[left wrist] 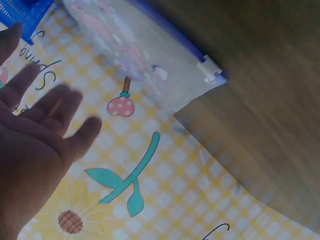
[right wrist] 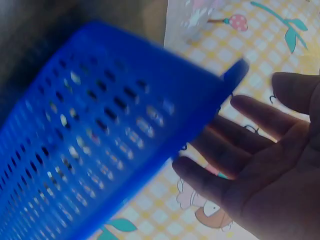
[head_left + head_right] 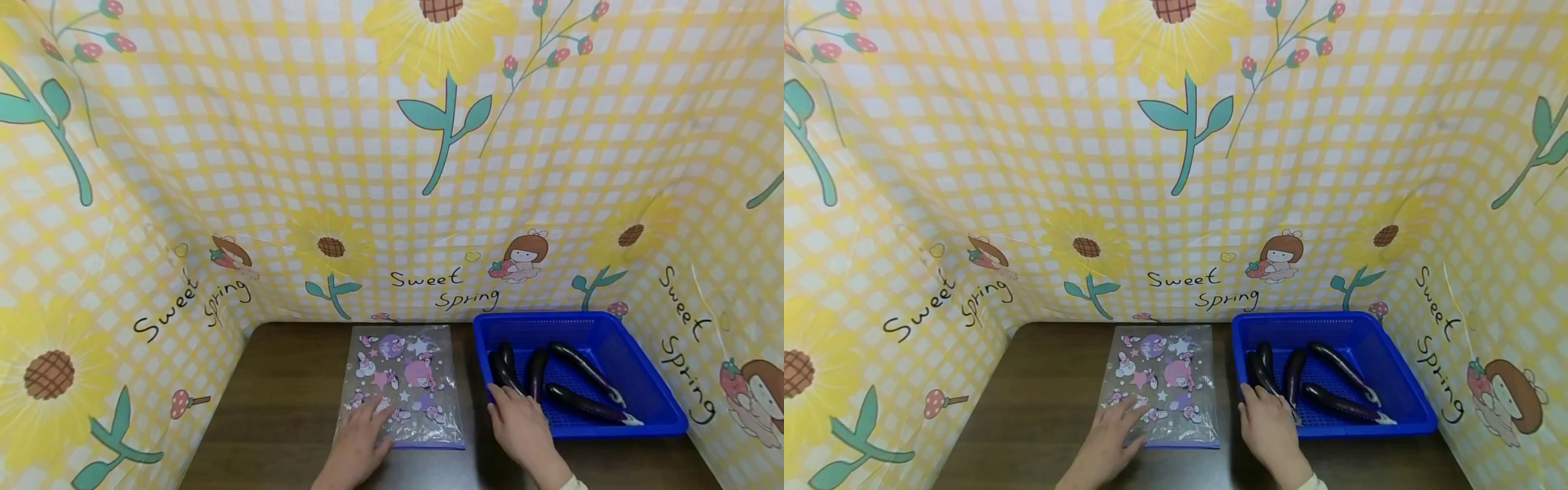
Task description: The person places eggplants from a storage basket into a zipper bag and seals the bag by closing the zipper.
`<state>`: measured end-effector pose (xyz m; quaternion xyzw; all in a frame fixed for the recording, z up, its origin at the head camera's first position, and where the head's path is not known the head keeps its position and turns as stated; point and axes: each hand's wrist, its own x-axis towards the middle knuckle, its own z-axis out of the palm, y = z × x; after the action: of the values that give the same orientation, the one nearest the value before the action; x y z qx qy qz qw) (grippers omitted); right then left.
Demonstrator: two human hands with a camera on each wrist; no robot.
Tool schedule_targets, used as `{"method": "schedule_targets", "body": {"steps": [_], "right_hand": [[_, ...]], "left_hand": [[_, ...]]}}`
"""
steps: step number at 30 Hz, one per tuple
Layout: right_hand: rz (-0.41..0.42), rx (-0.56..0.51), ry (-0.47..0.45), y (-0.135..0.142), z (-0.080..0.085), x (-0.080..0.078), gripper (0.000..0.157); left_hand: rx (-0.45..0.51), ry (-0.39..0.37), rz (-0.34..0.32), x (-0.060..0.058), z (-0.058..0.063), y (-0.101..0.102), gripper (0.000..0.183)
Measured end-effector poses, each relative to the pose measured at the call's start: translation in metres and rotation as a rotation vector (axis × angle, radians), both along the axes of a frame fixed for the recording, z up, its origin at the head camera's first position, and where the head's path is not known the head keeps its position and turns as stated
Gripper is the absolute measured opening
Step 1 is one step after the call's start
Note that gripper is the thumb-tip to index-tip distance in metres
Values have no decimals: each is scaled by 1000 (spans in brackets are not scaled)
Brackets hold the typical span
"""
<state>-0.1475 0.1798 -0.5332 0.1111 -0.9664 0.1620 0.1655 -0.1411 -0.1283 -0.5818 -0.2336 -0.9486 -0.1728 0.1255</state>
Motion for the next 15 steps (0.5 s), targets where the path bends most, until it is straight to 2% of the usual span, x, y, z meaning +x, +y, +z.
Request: {"method": "schedule_targets", "body": {"steps": [2, 4, 8, 13, 15], "right_hand": [[29, 16, 20, 5, 5, -4, 33], [44, 28, -4, 9, 10, -9, 32], [60, 51, -156, 18, 22, -21, 35], [66, 66, -311, 28, 36, -39, 37], [70, 68, -342, 31, 39, -46, 36]], "left_hand": [[11, -6, -27, 0, -5, -1, 44], [7, -12, -52, -1, -11, -2, 34], [-27, -69, -75, -1, -21, -3, 23], [-70, -185, -45, 1, -31, 1, 20], [-80, -197, -24, 1, -34, 3, 19]]}}
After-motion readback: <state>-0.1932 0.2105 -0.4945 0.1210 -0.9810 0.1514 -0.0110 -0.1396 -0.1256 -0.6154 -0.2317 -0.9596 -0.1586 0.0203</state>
